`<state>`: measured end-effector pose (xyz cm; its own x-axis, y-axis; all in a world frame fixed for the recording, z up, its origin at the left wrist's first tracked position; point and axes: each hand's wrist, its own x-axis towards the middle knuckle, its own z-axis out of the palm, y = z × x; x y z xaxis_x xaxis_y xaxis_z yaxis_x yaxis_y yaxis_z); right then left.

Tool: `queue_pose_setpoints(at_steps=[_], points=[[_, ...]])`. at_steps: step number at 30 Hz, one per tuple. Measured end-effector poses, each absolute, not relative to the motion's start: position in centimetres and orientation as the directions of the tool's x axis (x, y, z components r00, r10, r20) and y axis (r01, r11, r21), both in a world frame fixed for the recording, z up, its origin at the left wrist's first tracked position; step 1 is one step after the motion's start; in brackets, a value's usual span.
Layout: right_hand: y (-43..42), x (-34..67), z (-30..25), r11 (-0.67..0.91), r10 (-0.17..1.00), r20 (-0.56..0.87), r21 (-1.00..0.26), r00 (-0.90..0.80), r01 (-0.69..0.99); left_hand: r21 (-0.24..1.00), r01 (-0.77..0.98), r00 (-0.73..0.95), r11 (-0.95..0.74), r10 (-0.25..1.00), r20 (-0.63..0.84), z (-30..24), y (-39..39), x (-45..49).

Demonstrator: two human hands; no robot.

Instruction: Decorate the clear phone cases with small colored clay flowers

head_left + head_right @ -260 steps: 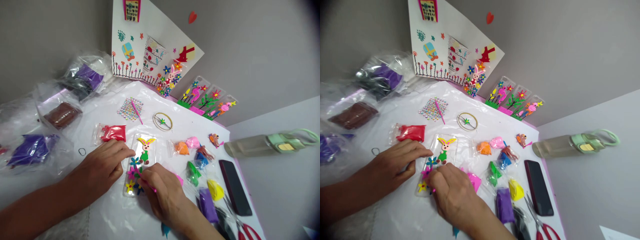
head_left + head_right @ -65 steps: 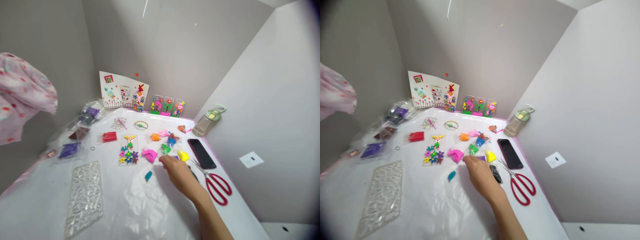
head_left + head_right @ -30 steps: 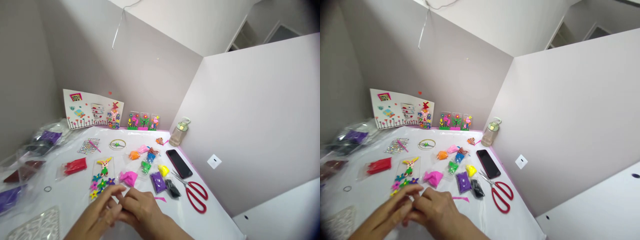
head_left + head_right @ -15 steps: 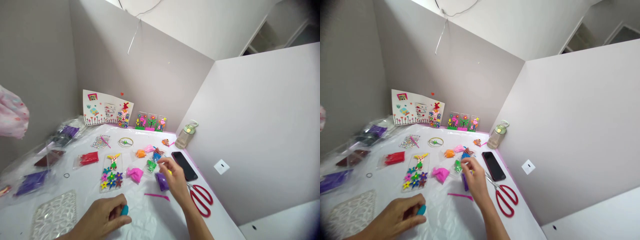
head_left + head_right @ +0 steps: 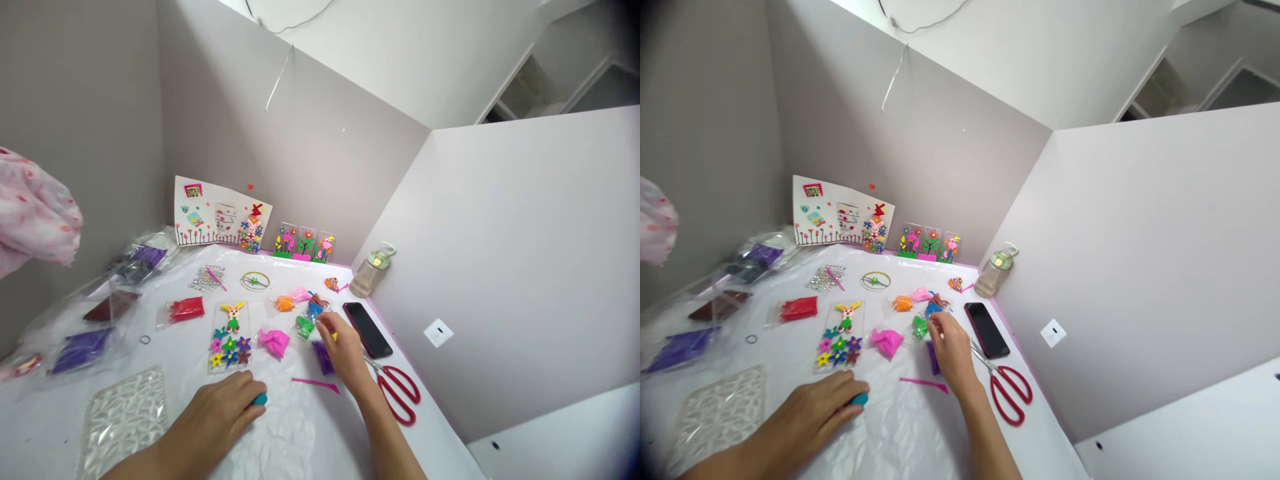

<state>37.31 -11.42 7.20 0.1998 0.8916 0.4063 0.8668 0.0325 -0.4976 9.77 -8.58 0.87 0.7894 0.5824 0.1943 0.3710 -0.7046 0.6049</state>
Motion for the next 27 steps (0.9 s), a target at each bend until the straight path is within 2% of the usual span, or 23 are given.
queue_pose_setpoints(at_steps=[4, 10, 19, 24, 27], points=[[-11.2, 36.1, 6.4, 0.033, 0.953, 0.291, -0.376, 0.084, 0.926, 0.61, 0.32, 0.79, -0.724, 0.56, 0.25, 0.8, -8.8, 9.8], [-10.9, 35.6, 6.2, -0.024, 0.982, 0.177, -0.257, 0.071, 0.966, 0.594, 0.403, 0.789, -0.696, 0.593, 0.16, 1.8, -8.6, 9.8], [-11.1, 35.3, 6.2, 0.027, 0.989, 0.148, -0.264, 0.013, 0.964, 0.578, 0.412, 0.771, -0.705, 0.608, 0.192, 1.2, -8.5, 9.8], [-11.1, 35.2, 6.0, 0.034, 0.977, 0.209, -0.283, 0.027, 0.958, 0.638, 0.251, 0.708, -0.728, 0.587, 0.392, 0.7, -8.5, 9.6], [-11.2, 35.8, 6.1, -0.002, 0.964, 0.254, -0.291, 0.079, 0.957, 0.639, 0.213, 0.69, -0.739, 0.576, 0.437, 0.4, -8.5, 9.7]])
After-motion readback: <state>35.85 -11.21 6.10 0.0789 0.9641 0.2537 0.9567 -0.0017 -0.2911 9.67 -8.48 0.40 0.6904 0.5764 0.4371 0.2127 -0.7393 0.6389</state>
